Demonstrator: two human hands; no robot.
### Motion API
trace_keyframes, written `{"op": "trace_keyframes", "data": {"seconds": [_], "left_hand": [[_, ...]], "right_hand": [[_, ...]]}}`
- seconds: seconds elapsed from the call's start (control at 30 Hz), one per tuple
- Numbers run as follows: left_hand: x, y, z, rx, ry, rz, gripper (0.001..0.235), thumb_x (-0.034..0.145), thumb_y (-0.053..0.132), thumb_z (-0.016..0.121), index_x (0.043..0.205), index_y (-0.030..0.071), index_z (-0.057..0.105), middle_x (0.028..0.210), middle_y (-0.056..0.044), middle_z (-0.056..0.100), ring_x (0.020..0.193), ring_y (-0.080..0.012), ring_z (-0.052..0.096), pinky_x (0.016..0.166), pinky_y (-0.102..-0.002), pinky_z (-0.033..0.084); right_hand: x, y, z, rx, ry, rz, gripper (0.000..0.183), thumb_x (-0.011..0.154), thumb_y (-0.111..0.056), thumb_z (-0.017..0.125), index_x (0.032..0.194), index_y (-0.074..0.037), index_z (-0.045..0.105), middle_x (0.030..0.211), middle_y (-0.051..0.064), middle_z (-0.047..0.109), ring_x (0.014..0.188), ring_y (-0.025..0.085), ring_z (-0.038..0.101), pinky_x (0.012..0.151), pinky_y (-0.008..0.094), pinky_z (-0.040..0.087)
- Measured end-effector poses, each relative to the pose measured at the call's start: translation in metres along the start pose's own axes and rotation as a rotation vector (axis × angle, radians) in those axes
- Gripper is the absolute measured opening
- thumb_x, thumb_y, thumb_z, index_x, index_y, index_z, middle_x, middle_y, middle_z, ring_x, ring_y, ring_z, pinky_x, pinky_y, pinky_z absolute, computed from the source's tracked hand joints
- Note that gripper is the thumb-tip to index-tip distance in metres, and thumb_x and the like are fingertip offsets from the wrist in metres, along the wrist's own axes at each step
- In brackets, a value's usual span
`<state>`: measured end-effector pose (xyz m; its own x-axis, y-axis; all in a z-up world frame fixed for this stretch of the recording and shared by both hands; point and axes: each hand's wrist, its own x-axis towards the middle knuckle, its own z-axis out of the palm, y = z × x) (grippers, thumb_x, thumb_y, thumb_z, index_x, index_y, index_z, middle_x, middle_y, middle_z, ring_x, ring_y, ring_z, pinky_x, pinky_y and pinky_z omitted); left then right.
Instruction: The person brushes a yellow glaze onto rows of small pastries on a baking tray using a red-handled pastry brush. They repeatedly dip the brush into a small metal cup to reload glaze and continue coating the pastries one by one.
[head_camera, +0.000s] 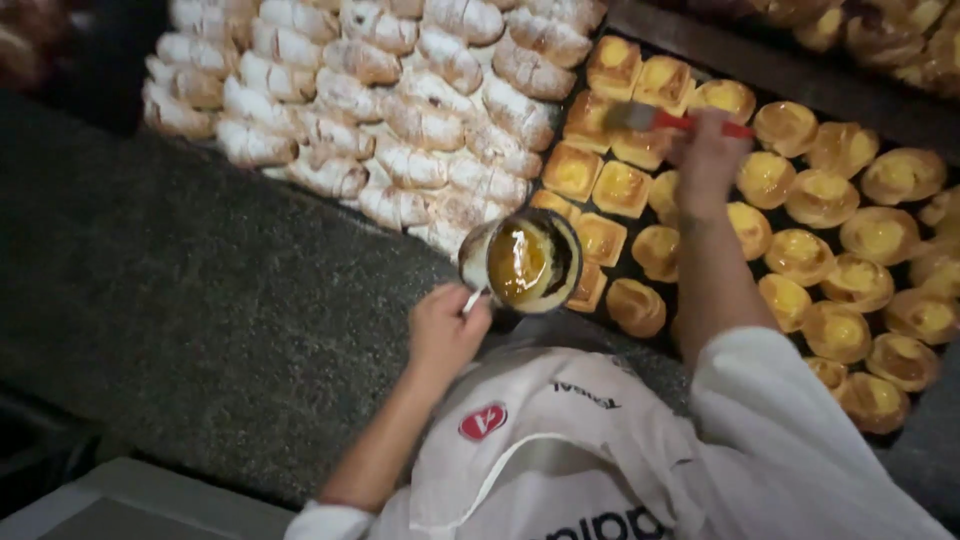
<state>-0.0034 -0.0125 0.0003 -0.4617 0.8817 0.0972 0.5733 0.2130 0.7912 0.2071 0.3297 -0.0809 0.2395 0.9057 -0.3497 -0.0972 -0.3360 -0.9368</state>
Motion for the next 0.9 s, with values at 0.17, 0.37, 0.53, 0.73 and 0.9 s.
{"op": "trace_keyframes", "data": {"seconds": [0.17,0.37,0.53,0.73,0.9], "left_hand": [[-0.009,0.008,-0.004,0.052,-0.019,-0.093,0.035,0.084,0.019,0.066,0.059,0.007,0.047,0.059,-0.007,0.046,0.056,-0.0228,0.045,0.053,-0.044,0.028],[-0.014,0.01,-0.014,0.018,-0.011,-0.056,0.037,0.087,0.013,0.066,0.059,0.007,0.043,0.058,-0.008,0.045,0.055,-0.0237,0.044,0.054,-0.045,0.028],[-0.019,0.007,-0.015,0.038,-0.028,-0.085,0.038,0.087,0.015,0.066,0.059,0.007,0.041,0.058,-0.007,0.044,0.056,-0.0232,0.043,0.055,-0.044,0.029],[-0.022,0.012,-0.025,0.03,-0.032,-0.091,0.037,0.087,0.013,0.064,0.06,0.006,0.042,0.058,-0.008,0.045,0.056,-0.0236,0.044,0.055,-0.045,0.029],[-0.025,0.01,-0.024,0.027,-0.018,-0.099,0.035,0.088,0.013,0.063,0.06,0.006,0.044,0.06,-0.01,0.049,0.059,-0.0253,0.046,0.058,-0.045,0.033]], "right_hand": [[-0.053,-0.076,0.016,-0.15,-0.124,-0.027,0.017,0.105,-0.018,0.047,0.094,-0.013,0.059,0.076,-0.002,0.065,0.059,0.007,0.061,0.052,0.017,0.053],[-0.02,-0.055,0.011,-0.356,-0.099,-0.002,0.015,0.096,-0.024,0.051,0.088,-0.018,0.063,0.069,-0.001,0.069,0.054,0.008,0.064,0.052,0.021,0.054],[-0.001,-0.069,0.048,-0.071,-0.163,0.008,0.015,0.104,-0.018,0.055,0.094,-0.011,0.063,0.071,0.0,0.065,0.054,0.007,0.062,0.044,0.017,0.05],[0.036,-0.048,0.044,-0.027,-0.008,-0.048,0.026,0.1,-0.028,0.051,0.084,-0.011,0.062,0.062,0.004,0.068,0.046,0.011,0.061,0.042,0.025,0.044],[0.011,-0.065,0.038,0.03,-0.041,0.03,0.016,0.102,-0.012,0.055,0.09,-0.007,0.064,0.064,0.005,0.073,0.047,0.011,0.067,0.041,0.02,0.051]]}}
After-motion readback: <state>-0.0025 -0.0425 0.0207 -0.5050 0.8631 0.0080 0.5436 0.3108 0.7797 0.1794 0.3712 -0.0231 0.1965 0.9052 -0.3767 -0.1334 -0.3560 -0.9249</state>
